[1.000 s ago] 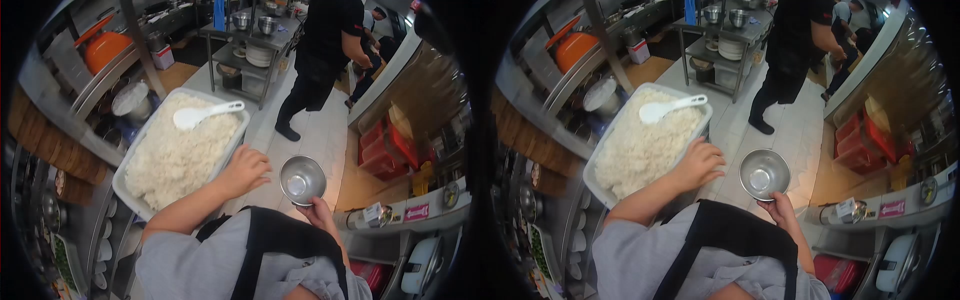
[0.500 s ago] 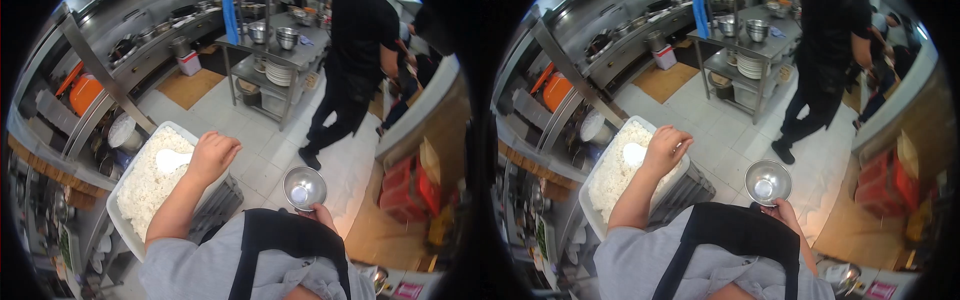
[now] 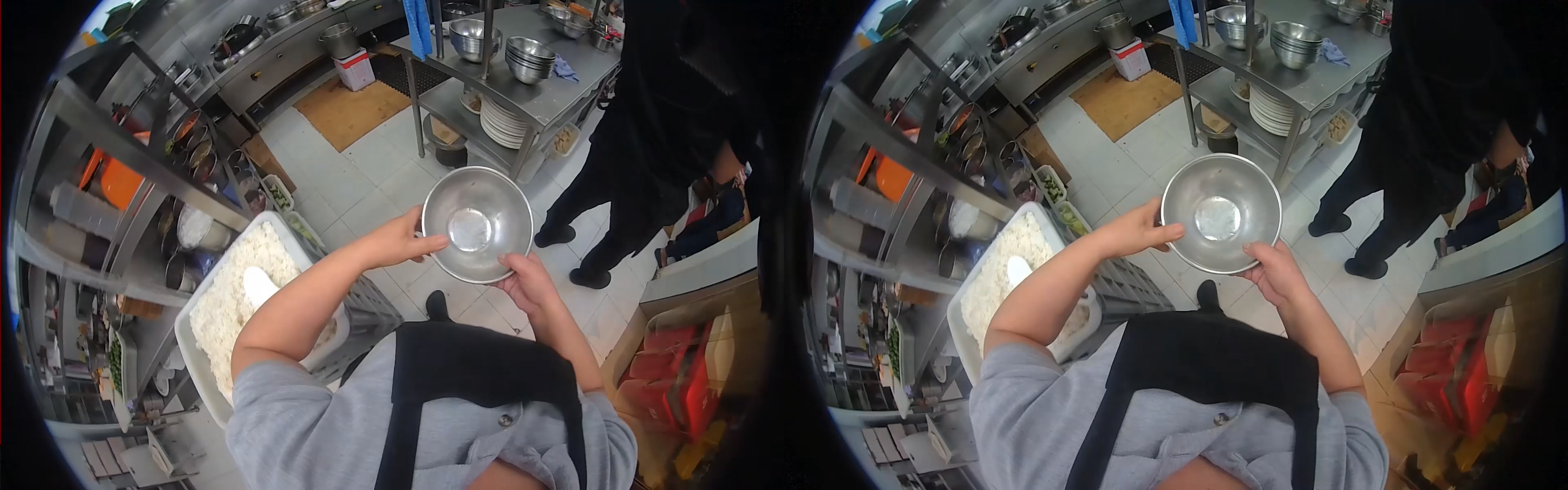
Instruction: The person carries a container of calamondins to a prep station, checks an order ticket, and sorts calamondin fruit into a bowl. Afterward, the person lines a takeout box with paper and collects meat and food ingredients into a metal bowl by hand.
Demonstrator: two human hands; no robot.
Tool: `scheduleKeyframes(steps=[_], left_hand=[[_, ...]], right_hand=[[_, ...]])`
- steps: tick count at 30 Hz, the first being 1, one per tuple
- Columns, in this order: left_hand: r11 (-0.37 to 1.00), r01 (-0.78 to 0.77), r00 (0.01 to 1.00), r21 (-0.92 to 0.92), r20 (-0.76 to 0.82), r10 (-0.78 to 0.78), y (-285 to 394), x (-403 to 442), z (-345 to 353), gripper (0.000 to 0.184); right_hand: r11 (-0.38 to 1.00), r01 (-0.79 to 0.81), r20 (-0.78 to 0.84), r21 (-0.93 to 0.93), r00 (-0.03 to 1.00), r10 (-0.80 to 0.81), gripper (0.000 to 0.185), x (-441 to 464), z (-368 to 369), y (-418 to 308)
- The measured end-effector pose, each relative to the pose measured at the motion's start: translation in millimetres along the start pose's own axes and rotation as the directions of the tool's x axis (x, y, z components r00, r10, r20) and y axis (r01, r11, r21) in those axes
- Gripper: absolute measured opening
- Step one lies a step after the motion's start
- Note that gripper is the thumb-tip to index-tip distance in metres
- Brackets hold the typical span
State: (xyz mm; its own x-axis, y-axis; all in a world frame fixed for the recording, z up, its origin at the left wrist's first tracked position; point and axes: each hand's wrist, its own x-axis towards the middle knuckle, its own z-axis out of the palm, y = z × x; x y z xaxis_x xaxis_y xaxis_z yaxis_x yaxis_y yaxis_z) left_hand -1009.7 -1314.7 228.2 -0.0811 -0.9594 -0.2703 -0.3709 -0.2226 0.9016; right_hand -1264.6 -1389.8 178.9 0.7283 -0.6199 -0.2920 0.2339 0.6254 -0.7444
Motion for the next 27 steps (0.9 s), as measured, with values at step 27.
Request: scheduleKeyframes(steps=[27], left_hand=[[0.528, 0.176, 0.799, -0.831, -0.192, -0.57, -107, 273, -145, 0.058]], right_hand=[[-0.283, 0.512, 0.553, -0.811, 0.829, -0.084, 0.028, 499, 5, -100]])
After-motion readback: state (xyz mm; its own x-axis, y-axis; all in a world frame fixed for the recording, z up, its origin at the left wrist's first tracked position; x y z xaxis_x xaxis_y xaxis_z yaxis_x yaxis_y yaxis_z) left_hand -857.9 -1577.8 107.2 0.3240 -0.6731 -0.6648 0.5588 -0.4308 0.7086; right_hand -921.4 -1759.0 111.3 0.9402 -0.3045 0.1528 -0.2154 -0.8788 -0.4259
